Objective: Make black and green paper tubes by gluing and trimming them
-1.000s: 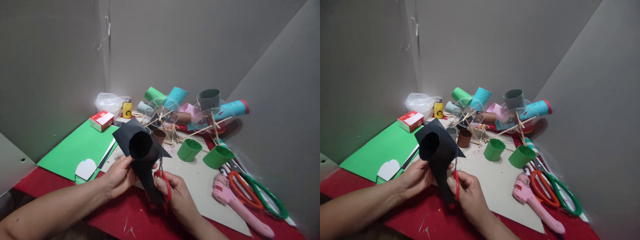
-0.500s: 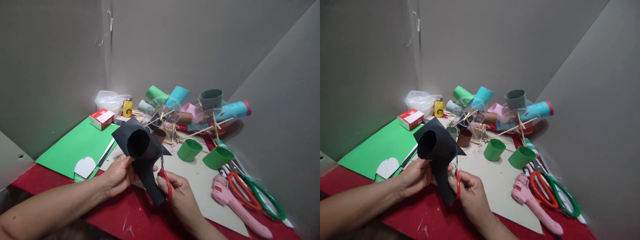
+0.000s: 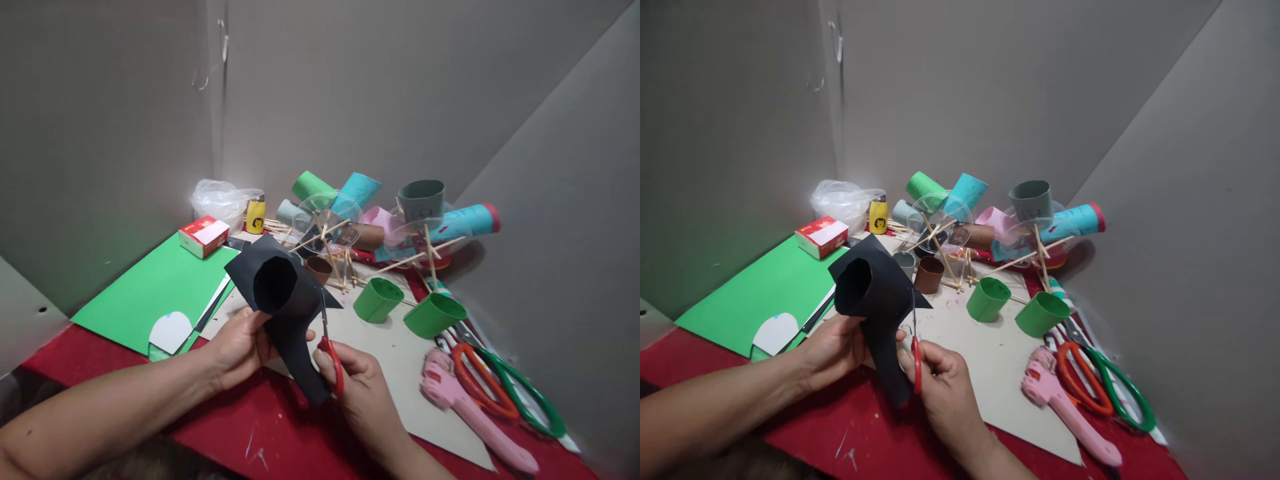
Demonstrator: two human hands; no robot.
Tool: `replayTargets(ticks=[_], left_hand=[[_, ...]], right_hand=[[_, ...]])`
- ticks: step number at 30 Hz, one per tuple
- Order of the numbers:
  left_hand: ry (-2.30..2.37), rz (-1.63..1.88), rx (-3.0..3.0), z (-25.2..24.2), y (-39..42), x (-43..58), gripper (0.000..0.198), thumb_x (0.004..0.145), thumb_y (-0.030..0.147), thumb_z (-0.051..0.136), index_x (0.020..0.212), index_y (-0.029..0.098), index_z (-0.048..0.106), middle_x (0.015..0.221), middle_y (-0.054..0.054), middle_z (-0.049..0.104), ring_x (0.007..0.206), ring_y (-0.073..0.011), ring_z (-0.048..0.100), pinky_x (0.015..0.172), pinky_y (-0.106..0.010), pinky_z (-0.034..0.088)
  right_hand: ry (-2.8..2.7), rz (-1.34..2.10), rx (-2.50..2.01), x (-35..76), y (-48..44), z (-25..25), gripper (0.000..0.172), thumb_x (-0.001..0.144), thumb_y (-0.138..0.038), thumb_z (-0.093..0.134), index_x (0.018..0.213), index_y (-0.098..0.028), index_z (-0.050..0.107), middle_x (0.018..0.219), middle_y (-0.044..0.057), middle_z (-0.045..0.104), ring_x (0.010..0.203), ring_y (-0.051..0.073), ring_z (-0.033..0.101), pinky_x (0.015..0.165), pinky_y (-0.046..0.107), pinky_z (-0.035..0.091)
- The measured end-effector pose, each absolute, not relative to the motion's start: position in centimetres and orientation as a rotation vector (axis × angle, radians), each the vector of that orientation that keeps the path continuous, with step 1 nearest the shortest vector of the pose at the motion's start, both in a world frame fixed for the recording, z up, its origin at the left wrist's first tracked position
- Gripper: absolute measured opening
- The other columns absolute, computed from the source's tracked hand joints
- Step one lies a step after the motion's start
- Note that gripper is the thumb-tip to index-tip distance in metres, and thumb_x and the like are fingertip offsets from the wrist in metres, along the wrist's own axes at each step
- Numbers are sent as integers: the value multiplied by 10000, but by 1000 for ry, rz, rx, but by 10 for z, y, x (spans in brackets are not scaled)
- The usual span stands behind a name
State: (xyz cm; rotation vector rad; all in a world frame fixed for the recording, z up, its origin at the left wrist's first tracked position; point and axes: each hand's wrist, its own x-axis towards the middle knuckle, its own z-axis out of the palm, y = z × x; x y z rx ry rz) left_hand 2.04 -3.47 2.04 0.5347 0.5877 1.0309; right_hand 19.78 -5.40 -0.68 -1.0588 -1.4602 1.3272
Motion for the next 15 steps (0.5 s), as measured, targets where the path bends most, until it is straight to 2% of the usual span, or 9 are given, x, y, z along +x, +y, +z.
replayTargets(ticks=[9, 12, 15], left_hand=[[587, 1065, 593, 18, -32, 19, 283, 819, 355, 720, 945, 102, 709, 887, -126, 747, 800, -227, 724, 743, -327, 581], [602, 1087, 619, 18, -31, 18, 301, 763, 387, 771, 916, 135, 714, 878, -89, 745, 789, -221, 725, 732, -324, 581], [615, 1064, 694, 19, -31, 19, 391, 671, 467, 822, 848, 134, 715, 813, -92, 742, 738, -229, 717, 687, -326, 575]], right_hand=[[-1439, 1318, -1074, 196, -56, -6, 489, 831, -547, 630, 572, -202, 399, 593, -37, 317, 574, 121, 287, 518, 251, 279], [-1434, 1347, -1062, 195, -56, -4, 477, 830, -562, 625, 589, -195, 442, 601, -29, 348, 579, 126, 306, 523, 254, 287], [-1425, 1356, -1050, 195, -57, -1, 473, 815, -601, 630, 621, -190, 497, 569, -46, 306, 542, 114, 254, 487, 253, 247]])
